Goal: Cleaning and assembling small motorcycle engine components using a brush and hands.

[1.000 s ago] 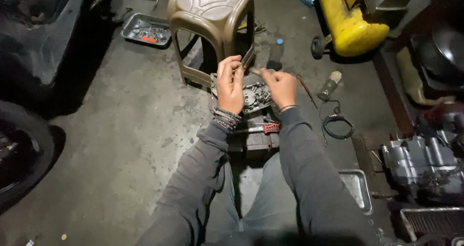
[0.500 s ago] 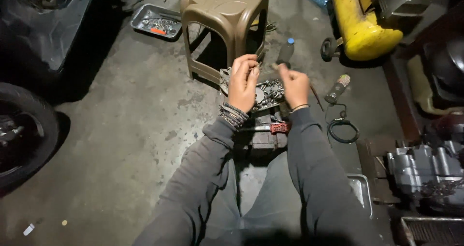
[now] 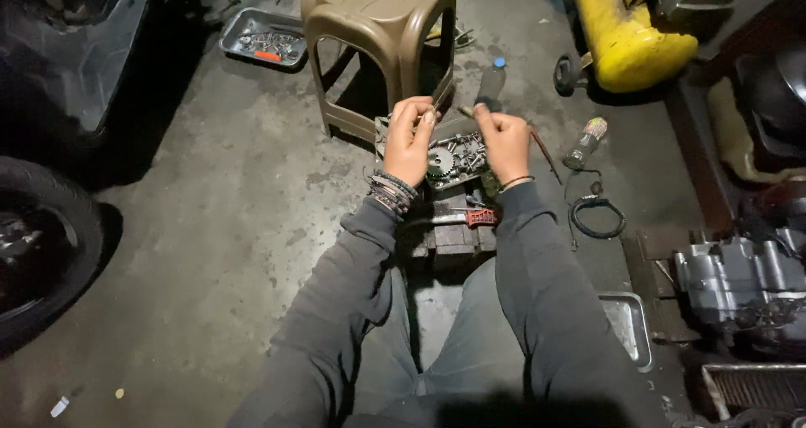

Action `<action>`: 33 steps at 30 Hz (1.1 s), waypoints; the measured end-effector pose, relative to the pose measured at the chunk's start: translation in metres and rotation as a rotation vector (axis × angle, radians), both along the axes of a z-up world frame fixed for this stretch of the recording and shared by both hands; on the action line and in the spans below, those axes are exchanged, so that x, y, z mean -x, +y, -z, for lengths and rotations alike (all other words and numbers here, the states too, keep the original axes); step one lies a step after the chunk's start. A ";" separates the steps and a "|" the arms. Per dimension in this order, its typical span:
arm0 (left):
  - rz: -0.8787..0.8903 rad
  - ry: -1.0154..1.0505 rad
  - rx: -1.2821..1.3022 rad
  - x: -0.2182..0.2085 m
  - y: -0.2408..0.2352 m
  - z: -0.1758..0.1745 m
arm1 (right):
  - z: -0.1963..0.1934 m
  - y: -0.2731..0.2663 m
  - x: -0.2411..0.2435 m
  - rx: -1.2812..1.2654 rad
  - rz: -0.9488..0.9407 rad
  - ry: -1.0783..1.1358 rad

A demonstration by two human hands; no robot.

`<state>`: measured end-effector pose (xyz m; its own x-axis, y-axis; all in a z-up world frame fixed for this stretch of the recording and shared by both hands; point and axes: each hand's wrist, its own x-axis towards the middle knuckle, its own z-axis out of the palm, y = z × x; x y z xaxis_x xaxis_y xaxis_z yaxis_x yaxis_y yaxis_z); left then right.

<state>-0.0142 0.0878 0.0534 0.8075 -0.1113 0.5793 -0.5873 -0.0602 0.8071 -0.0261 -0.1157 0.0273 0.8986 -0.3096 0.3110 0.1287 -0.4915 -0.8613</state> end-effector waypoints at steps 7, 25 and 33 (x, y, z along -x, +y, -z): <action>0.021 0.023 -0.075 0.000 -0.016 0.011 | -0.013 0.011 0.006 -0.106 -0.045 -0.074; -0.045 0.030 -0.087 0.002 -0.011 0.001 | -0.010 0.017 0.006 -0.031 -0.037 0.100; -0.030 0.010 -0.101 -0.010 -0.014 0.030 | -0.023 0.035 0.008 -0.058 -0.125 0.018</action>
<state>-0.0046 0.0735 0.0236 0.8173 -0.1445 0.5578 -0.5756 -0.1591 0.8021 -0.0340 -0.0805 0.0507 0.9365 -0.2119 0.2793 0.1702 -0.4218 -0.8906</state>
